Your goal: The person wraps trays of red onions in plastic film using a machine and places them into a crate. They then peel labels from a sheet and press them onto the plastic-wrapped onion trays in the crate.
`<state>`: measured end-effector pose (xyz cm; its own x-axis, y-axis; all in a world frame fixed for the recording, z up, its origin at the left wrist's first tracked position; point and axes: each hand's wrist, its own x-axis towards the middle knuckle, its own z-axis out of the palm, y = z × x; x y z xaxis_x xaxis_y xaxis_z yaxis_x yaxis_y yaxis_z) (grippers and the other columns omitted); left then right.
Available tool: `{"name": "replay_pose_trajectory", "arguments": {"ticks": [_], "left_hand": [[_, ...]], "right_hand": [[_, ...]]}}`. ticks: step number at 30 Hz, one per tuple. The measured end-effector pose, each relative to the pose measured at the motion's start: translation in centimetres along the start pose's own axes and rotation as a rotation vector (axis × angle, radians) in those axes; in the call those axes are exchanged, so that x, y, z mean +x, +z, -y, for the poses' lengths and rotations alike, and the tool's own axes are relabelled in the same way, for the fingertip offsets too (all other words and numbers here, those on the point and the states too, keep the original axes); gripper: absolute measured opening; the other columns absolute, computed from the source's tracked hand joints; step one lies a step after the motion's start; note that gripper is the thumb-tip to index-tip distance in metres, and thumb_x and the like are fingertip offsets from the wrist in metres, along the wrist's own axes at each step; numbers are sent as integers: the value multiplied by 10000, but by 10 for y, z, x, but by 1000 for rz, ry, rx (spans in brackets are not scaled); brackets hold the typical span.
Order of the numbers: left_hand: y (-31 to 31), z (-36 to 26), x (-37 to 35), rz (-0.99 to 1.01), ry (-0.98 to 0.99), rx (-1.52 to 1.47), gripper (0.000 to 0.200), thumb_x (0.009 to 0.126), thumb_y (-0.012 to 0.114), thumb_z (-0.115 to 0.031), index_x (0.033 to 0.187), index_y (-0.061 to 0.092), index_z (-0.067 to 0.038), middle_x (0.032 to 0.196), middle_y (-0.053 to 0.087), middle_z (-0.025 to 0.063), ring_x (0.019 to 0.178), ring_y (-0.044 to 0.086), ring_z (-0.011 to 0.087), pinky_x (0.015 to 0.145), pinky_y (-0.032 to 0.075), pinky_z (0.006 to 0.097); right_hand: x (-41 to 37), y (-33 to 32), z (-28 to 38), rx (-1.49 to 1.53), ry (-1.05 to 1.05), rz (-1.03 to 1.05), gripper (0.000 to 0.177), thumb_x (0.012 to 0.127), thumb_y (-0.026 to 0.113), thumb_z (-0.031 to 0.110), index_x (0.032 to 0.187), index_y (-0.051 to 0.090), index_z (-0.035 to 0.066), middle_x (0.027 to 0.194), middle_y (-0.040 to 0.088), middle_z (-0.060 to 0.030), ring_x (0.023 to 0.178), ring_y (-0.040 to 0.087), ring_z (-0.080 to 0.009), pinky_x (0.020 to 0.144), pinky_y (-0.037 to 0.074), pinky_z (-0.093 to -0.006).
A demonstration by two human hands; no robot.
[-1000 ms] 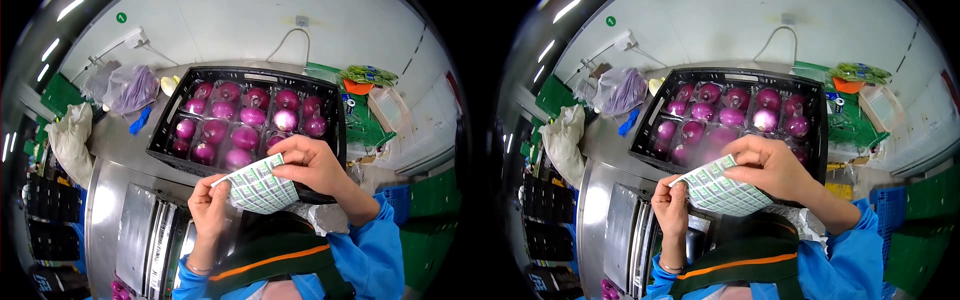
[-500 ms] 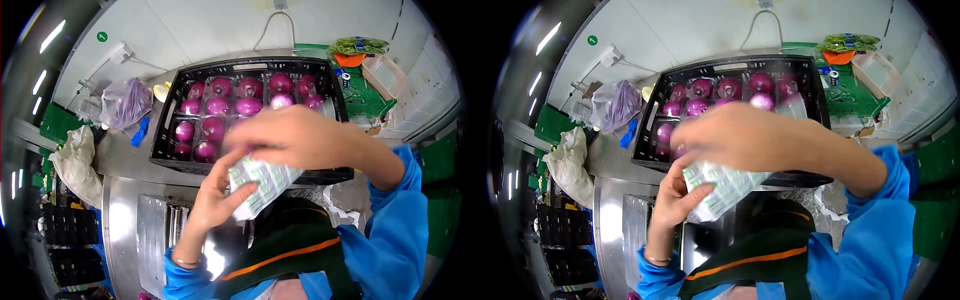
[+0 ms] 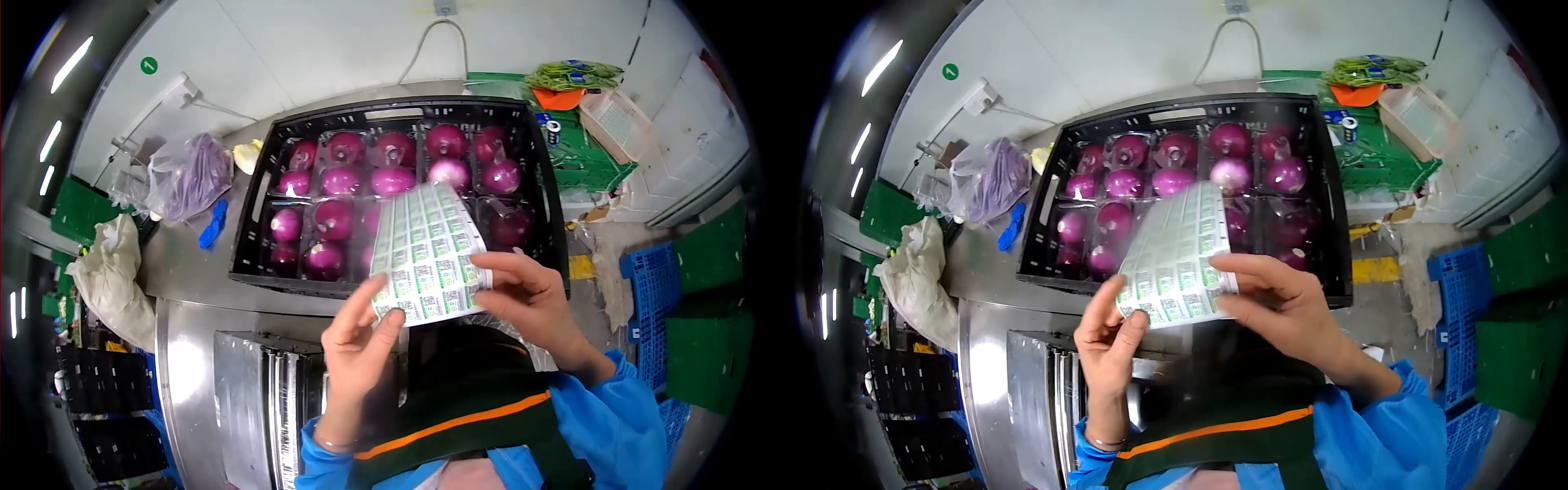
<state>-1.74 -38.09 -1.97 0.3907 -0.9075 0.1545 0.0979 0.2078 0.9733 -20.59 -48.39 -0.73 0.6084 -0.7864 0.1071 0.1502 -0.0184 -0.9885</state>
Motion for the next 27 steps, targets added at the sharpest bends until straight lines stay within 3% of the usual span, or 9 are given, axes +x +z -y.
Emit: {"name": "replay_pose_trajectory", "arguments": {"ticks": [4,7,10,11,14,17,21,24,27], "left_hand": [[-5,-9,-1,105,-104,-82,414,805,589,63,1205,483,38,1026,628,108,946,551,109,840,422,226],[-6,-14,-9,2,-23,235,224,820,605,-8,1035,589,53,782,626,24,679,506,34,628,399,157],[4,-16,-12,-103,118,334,125,843,593,-55,908,615,49,689,575,-18,597,432,16,553,342,146],[1,-11,-16,-159,92,336,104,810,623,-38,876,622,42,760,640,60,673,539,57,636,441,196],[0,-20,-19,-123,75,456,96,808,623,-35,849,616,51,709,628,53,643,526,50,608,438,197],[1,-26,-16,-81,9,469,111,805,640,-59,827,616,47,639,592,48,598,490,34,540,418,193],[8,-28,-14,-23,-65,541,148,807,653,-99,823,618,43,576,556,34,565,464,24,516,405,193],[13,-29,-14,-38,-25,548,168,811,655,-129,799,623,35,560,565,42,532,466,31,502,407,195],[20,-30,-15,-57,8,572,171,812,655,-95,727,605,45,553,484,-55,531,377,6,460,304,166]], "right_hand": [[-3,6,7,-7,17,-34,206,793,615,-25,997,595,-4,840,651,-62,792,575,-52,666,446,-180],[-7,3,12,-202,-31,-29,121,773,653,13,887,615,-5,680,631,-37,631,542,-31,544,413,-181],[-15,4,17,-304,-41,-15,90,787,650,44,848,618,-14,662,618,-42,595,516,-29,499,393,-202],[-17,3,18,-353,-18,13,121,789,653,75,864,618,-13,644,602,-57,558,517,-66,483,395,-228],[-10,-7,24,-555,-19,198,155,793,649,108,902,624,0,675,582,-77,593,542,-129,523,414,-255],[14,-3,42,-607,-336,145,252,781,641,151,982,604,3,761,564,-111,742,574,-241,636,443,-324],[46,-2,58,-619,-160,686,208,773,605,136,923,602,-9,779,592,-137,750,592,-281,652,457,-349],[50,3,58,-604,-71,732,160,773,573,117,876,599,-2,793,603,-143,740,592,-289,650,461,-348],[41,8,44,-731,-258,573,139,764,582,116,857,603,15,777,600,-130,721,583,-299,645,462,-354]]}}
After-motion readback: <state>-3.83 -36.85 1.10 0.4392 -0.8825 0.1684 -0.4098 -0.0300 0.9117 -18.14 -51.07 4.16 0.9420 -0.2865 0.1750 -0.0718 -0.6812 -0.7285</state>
